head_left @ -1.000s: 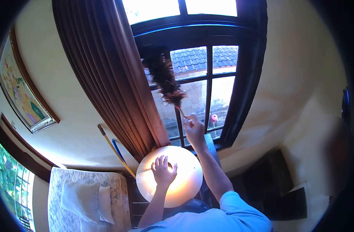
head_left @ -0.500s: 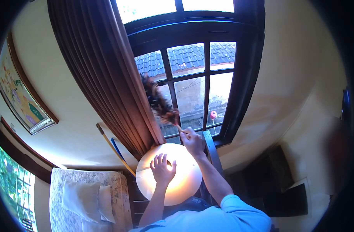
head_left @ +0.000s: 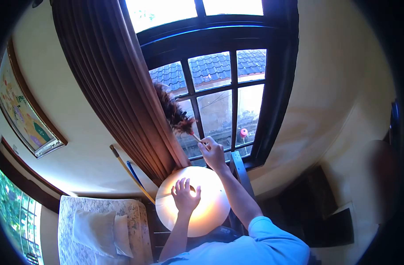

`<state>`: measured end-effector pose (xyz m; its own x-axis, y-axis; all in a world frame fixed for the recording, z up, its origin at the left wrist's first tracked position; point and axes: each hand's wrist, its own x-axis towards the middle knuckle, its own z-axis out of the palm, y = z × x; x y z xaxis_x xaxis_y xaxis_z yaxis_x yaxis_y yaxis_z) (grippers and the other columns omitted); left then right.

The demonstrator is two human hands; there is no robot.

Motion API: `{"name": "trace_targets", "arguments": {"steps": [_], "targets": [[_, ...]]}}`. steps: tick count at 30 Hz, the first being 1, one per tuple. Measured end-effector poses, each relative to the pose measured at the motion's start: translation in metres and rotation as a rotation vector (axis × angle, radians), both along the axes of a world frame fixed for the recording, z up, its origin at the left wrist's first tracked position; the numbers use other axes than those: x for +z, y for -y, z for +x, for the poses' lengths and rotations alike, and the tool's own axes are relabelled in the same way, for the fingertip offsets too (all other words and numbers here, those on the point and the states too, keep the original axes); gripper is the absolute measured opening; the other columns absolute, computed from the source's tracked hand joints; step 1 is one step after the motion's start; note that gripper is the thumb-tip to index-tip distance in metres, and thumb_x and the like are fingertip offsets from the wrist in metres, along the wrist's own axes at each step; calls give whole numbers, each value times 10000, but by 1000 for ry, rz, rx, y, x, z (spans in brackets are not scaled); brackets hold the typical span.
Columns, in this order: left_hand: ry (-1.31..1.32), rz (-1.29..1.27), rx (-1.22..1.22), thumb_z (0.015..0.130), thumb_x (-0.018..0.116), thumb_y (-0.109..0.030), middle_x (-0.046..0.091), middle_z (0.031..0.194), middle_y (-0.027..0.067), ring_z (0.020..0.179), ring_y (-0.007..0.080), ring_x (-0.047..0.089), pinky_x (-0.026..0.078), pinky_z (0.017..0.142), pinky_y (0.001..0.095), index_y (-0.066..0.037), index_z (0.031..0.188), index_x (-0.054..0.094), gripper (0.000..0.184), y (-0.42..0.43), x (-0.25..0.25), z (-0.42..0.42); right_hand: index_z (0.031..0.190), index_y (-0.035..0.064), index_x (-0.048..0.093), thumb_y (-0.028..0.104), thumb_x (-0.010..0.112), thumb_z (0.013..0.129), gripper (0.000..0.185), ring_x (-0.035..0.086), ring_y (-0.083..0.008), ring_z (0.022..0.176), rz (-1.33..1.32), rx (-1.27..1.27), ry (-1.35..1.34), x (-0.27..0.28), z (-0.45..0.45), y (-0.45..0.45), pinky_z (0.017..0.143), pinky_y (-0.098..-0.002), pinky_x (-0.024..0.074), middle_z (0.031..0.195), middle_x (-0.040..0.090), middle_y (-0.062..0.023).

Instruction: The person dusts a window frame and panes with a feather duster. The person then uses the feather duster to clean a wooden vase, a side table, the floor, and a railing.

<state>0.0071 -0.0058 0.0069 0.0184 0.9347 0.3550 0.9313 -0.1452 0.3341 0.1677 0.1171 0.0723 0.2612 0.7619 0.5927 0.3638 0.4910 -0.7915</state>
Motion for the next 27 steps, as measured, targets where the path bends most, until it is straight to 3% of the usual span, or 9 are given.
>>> {"name": "trace_targets", "arguments": {"steps": [3,7,8,11,12,16,19,23,27], "targets": [[-13,21,2,864,644,-461,546,1361,95,1348,281,437,252,1154,525,-77,1292,587,578,0,-1,-1,950,53,626,174,677,937,132,663,-265,543,-58,-90,-68,11,0,7,510,-386,463,603,611,-155],[-7,41,0,861,645,-458,548,1355,91,1345,279,440,256,1151,527,-79,1284,593,571,1,-2,-1,918,50,632,186,686,940,148,579,-228,466,-11,-126,-22,-21,-6,7,485,-371,434,544,546,-114],[5,35,0,861,645,-458,548,1354,90,1345,280,440,256,1150,528,-78,1281,595,568,1,-2,-1,965,48,668,206,708,934,165,541,-148,476,19,-87,28,-32,-4,4,464,-336,389,557,559,-72],[24,12,-5,861,647,-457,548,1353,89,1344,281,440,258,1149,528,-79,1272,600,561,1,2,1,1017,42,688,198,713,924,184,590,-206,507,100,-139,27,-29,-4,1,507,-353,447,606,603,-89],[22,6,-3,861,648,-456,549,1353,88,1344,280,440,258,1149,528,-79,1270,601,559,2,5,1,1061,23,694,174,707,920,207,645,-256,593,33,-178,11,-21,-2,2,572,-368,493,717,657,-126],[2,17,1,860,650,-456,552,1353,88,1345,276,439,259,1149,528,-79,1269,601,559,1,4,0,1030,-8,675,140,688,921,183,654,-327,716,137,-186,-28,-15,2,-8,650,-406,501,835,645,-179],[22,-11,14,849,683,-417,549,1359,89,1345,258,446,254,1162,505,-93,1273,602,540,1,7,1,1040,-8,687,113,690,915,174,673,-297,731,83,-37,33,-31,0,-17,640,-373,521,858,678,-166],[5,-7,11,860,651,-454,553,1356,88,1350,272,434,261,1148,527,-77,1272,601,561,-1,6,1,1006,-4,686,97,683,910,139,668,-300,726,109,-112,119,-29,5,-23,636,-376,519,876,677,-167],[-15,10,6,863,650,-455,553,1357,88,1350,273,434,260,1148,525,-76,1268,605,556,0,1,-1,1001,-3,668,81,668,914,121,670,-317,775,97,-213,-149,-6,6,-20,684,-391,516,865,657,-162]]}}
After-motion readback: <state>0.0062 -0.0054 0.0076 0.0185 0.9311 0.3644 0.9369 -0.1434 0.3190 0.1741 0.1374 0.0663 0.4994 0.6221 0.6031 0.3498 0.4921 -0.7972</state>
